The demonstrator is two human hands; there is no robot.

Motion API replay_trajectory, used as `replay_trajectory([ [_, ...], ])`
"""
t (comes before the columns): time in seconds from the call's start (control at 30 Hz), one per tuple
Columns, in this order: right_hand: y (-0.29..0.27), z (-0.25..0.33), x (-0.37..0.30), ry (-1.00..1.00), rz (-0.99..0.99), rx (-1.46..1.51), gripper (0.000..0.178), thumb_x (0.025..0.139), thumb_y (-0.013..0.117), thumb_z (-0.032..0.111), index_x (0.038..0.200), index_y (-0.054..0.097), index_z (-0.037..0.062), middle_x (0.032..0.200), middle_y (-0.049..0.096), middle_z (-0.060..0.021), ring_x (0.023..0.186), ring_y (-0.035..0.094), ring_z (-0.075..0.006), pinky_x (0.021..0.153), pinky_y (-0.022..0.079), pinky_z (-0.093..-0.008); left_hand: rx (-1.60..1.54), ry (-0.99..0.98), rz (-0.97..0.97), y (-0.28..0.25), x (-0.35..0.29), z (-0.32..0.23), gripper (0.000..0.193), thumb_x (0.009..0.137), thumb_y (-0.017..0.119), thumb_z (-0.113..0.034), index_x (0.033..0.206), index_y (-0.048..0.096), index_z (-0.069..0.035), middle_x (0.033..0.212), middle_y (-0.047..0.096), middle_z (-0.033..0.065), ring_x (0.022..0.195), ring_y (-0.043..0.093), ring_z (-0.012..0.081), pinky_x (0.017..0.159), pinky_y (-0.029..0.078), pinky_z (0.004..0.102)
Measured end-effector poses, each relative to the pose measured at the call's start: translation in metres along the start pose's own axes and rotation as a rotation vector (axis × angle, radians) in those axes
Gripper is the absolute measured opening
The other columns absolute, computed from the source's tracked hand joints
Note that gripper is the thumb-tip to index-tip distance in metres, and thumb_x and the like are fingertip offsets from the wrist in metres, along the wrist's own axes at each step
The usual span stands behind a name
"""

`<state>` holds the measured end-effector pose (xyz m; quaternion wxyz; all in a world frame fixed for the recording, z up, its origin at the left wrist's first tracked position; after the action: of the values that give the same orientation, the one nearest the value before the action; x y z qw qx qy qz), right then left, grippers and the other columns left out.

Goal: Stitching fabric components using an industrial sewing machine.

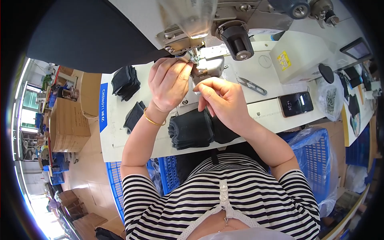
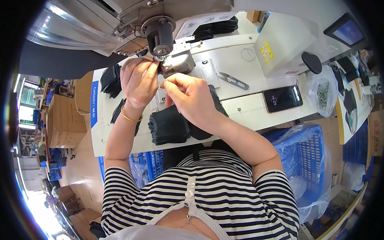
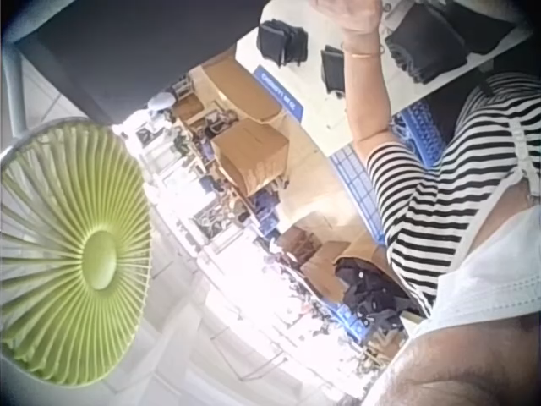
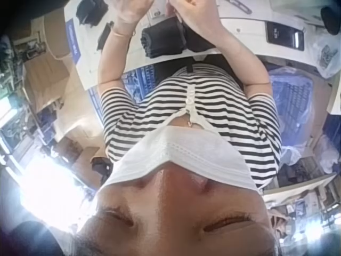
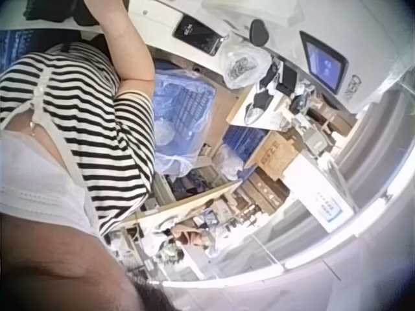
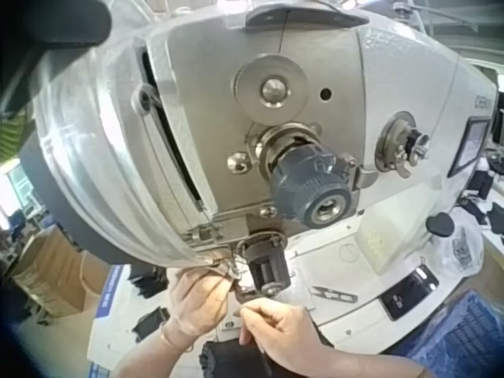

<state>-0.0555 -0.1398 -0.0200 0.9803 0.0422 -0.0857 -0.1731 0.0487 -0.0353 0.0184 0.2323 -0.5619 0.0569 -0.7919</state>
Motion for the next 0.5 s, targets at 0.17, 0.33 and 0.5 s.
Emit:
replay_trajectory([
  [0.17, 0.002, 0.000, -0.001, -0.003, 0.017, -0.032, 0.020, 0.097, 0.057, 0.018, 0.092, 0.069, 0.0033, 0.063, 0.066, -0.0012, 0.048, 0.052, -0.0037, 0.045, 0.039, -0.0214, -0.009, -0.019, -0.008, 0.001, -0.001, 0.000, 0.025, 0.062, 0.074, -0.001, 0.087, 0.071, -0.001, 0.089, 0.066, 0.0059, 0.085, 0.065, 0.0219, 0.077, 0.054, 0.0367],
  [0.33, 0.001, -0.002, -0.003, 0.012, 0.021, -0.053, 0.020, 0.098, 0.057, 0.016, 0.094, 0.069, 0.0002, 0.067, 0.067, -0.0038, 0.051, 0.052, -0.0041, 0.047, 0.041, -0.0208, -0.033, -0.051, -0.014, -0.003, -0.002, -0.004, 0.025, 0.064, 0.072, 0.000, 0.089, 0.071, -0.001, 0.090, 0.066, 0.0061, 0.085, 0.065, 0.0227, 0.078, 0.052, 0.0377],
  [0.5, -0.032, -0.016, -0.020, -0.214, -0.072, -0.648, 0.029, 0.088, 0.071, 0.017, 0.105, 0.065, -0.0062, 0.090, 0.064, -0.0117, 0.075, 0.063, -0.0208, 0.067, 0.051, -0.0318, -0.019, -0.338, 0.039, 0.006, -0.022, -0.001, 0.040, 0.064, 0.074, -0.001, 0.103, 0.064, -0.004, 0.101, 0.063, 0.0074, 0.091, 0.060, 0.0255, 0.082, 0.044, 0.0400],
])
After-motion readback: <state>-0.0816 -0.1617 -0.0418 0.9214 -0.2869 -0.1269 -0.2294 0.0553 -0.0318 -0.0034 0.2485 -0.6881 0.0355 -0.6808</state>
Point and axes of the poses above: each hand's wrist, its own x-axis towards the middle knuckle, its own y-axis out of the palm, z = x × y, the point moved 4 cm from there along x, towards the middle knuckle
